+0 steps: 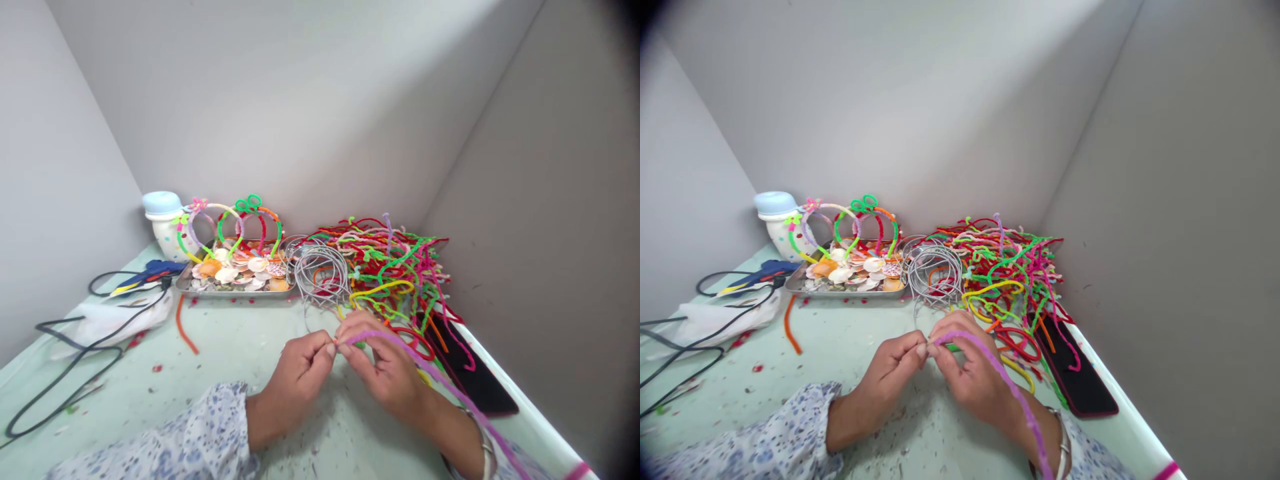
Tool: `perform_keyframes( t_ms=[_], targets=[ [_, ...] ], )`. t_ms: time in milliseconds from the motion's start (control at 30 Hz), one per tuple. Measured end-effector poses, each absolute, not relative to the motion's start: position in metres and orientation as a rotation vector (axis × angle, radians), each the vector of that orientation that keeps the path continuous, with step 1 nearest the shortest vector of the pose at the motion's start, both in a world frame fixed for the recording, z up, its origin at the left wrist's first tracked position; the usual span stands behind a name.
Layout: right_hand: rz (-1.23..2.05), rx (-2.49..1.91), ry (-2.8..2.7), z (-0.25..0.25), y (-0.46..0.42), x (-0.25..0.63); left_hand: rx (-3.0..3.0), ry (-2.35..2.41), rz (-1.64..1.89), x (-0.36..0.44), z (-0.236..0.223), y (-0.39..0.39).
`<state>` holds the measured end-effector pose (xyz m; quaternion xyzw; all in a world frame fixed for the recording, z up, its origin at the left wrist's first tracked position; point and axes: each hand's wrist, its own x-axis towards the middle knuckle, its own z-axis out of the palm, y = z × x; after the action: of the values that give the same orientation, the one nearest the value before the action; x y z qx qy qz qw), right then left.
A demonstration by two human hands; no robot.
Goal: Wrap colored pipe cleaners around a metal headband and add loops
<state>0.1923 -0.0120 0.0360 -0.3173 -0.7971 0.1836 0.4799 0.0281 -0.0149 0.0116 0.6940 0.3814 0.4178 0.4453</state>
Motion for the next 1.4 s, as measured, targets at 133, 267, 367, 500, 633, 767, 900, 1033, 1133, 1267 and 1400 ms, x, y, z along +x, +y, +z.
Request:
perform_keyframes(
  t_ms=[133, 267, 367, 500, 633, 767, 900, 1033, 1133, 1267, 1400],
  targets=[
    [0.367, -0.757, -1.968, 0.040, -0.014, 0.190, 1.710, 0.943, 1.042, 0.028, 0.011, -0.014],
    [0.270, -0.705, -2.001, 0.035, -0.011, 0.192, 1.691, 0.929, 1.050, 0.027, 0.012, -0.013],
    [0.203, -0.670, -2.008, 0.030, -0.008, 0.194, 1.684, 0.930, 1.049, 0.027, 0.013, -0.013],
    [0.124, -0.600, -2.029, 0.027, -0.005, 0.196, 1.673, 0.939, 1.053, 0.028, 0.012, -0.014],
    [0.046, -0.556, -2.067, 0.026, -0.003, 0.197, 1.646, 0.948, 1.060, 0.028, 0.012, -0.014],
    [-0.020, -0.525, -2.072, 0.023, -0.001, 0.197, 1.627, 0.954, 1.069, 0.028, 0.012, -0.014],
    [-0.037, -0.519, -2.072, 0.020, 0.000, 0.197, 1.599, 0.961, 1.081, 0.029, 0.012, -0.012],
    [-0.120, -0.500, -2.105, 0.017, 0.001, 0.201, 1.565, 0.960, 1.075, 0.029, 0.011, -0.012],
    [-0.184, -0.485, -2.164, 0.014, 0.002, 0.205, 1.549, 0.954, 1.082, 0.030, 0.011, -0.011],
    [-0.268, -0.478, -2.204, 0.015, 0.004, 0.207, 1.527, 0.952, 1.103, 0.030, 0.010, -0.009],
    [-0.338, -0.470, -2.193, 0.021, 0.004, 0.206, 1.481, 0.929, 1.111, 0.030, 0.011, -0.009]
  ],
)
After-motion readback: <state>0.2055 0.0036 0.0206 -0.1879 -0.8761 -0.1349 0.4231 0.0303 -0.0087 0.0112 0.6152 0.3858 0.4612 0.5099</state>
